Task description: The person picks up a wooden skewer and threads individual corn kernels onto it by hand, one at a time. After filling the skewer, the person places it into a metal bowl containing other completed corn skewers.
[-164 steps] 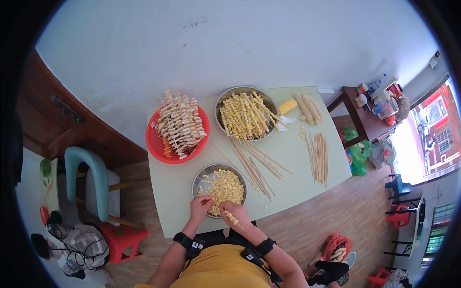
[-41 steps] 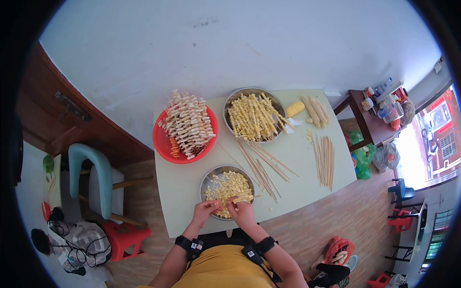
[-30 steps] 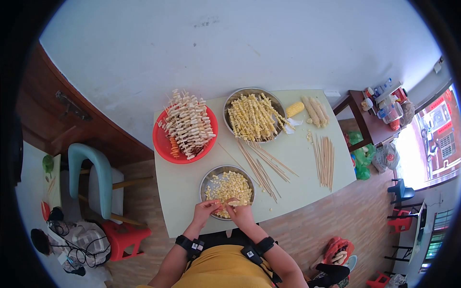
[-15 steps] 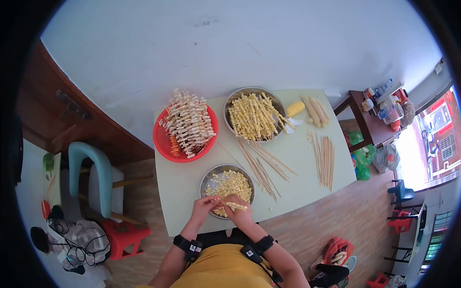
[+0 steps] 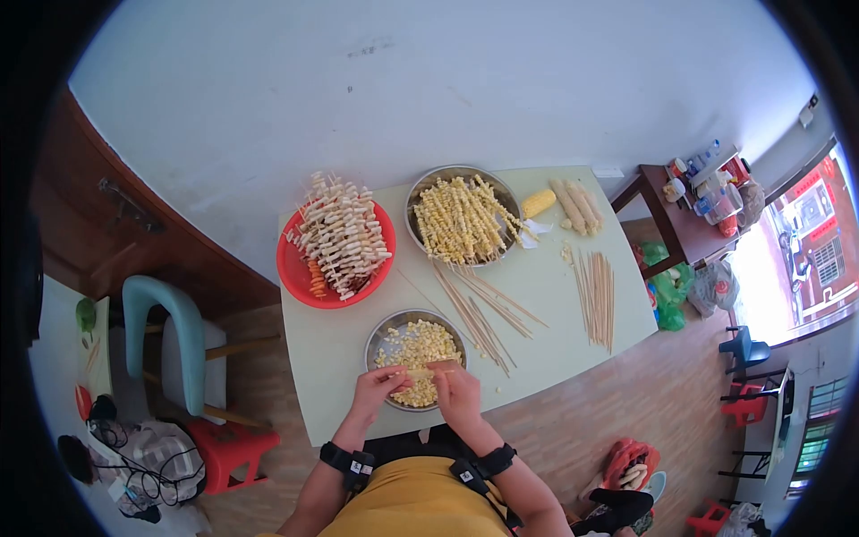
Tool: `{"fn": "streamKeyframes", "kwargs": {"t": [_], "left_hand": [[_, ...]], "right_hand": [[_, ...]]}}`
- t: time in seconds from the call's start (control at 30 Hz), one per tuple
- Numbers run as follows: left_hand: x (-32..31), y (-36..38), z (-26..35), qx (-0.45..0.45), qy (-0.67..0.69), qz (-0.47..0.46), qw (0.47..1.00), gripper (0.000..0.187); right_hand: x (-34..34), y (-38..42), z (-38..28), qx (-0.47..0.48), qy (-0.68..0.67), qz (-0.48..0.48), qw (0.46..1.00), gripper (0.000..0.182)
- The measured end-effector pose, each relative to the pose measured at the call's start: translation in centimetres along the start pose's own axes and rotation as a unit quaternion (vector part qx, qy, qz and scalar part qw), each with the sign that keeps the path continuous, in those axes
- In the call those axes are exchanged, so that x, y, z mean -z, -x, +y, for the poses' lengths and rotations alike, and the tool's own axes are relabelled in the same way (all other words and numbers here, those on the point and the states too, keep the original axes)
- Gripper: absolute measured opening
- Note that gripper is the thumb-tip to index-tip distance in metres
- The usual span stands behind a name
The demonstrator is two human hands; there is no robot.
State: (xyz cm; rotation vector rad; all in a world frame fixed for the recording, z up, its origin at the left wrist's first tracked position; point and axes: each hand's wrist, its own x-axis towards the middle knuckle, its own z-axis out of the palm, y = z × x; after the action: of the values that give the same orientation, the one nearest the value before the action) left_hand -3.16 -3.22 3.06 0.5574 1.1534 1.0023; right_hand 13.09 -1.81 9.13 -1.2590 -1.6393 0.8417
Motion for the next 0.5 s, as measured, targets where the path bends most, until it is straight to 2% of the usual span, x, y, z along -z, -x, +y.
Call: {"fn": "streamKeyframes", "kwargs": {"t": [0.03, 0.23, 0.3, 0.33, 0.4, 0.43, 0.47, 0.5], "left_hand": [[-0.6, 0.3, 0.8, -0.002, -0.001, -0.043, 0.999, 0.024], [-1.3, 1.1, 2.6, -0.011, -0.011, -0.083, 0.996, 0.025], [-1.7, 1.0, 2.0, -0.011, -0.006, -0.092, 0.996, 0.025], [-1.8, 0.9, 1.8, -0.012, -0.001, -0.099, 0.995, 0.026], [-1.3, 0.7, 1.7, 0.013, 0.021, -0.076, 0.997, 0.025], [-0.9, 0.7, 1.6, 0.040, 0.042, -0.054, 0.997, 0.025], [-0.3, 0.5, 1.1, 0.040, 0.042, -0.054, 0.997, 0.025], [0.3, 0.3, 0.7, 0.041, 0.060, -0.013, 0.997, 0.025]], "right_hand": [[-0.2, 0.3, 0.2, 0.000, 0.000, 0.000, 1.000, 0.011], [-0.5, 0.3, 0.7, 0.000, -0.058, 0.010, 0.998, 0.010], [-1.2, 0.0, 0.2, 0.059, 0.049, -0.055, 0.996, 0.009], [-1.2, 0.1, 0.5, 0.060, 0.049, -0.054, 0.996, 0.009], [-1.6, 0.6, 1.4, -0.049, -0.023, -0.044, 0.998, 0.009], [-1.7, 0.7, 1.8, -0.084, -0.055, -0.007, 0.995, 0.009], [-1.4, 0.8, 2.1, -0.084, -0.055, -0.007, 0.995, 0.009], [-0.9, 0.8, 1.6, -0.093, -0.071, 0.005, 0.993, 0.010]]}}
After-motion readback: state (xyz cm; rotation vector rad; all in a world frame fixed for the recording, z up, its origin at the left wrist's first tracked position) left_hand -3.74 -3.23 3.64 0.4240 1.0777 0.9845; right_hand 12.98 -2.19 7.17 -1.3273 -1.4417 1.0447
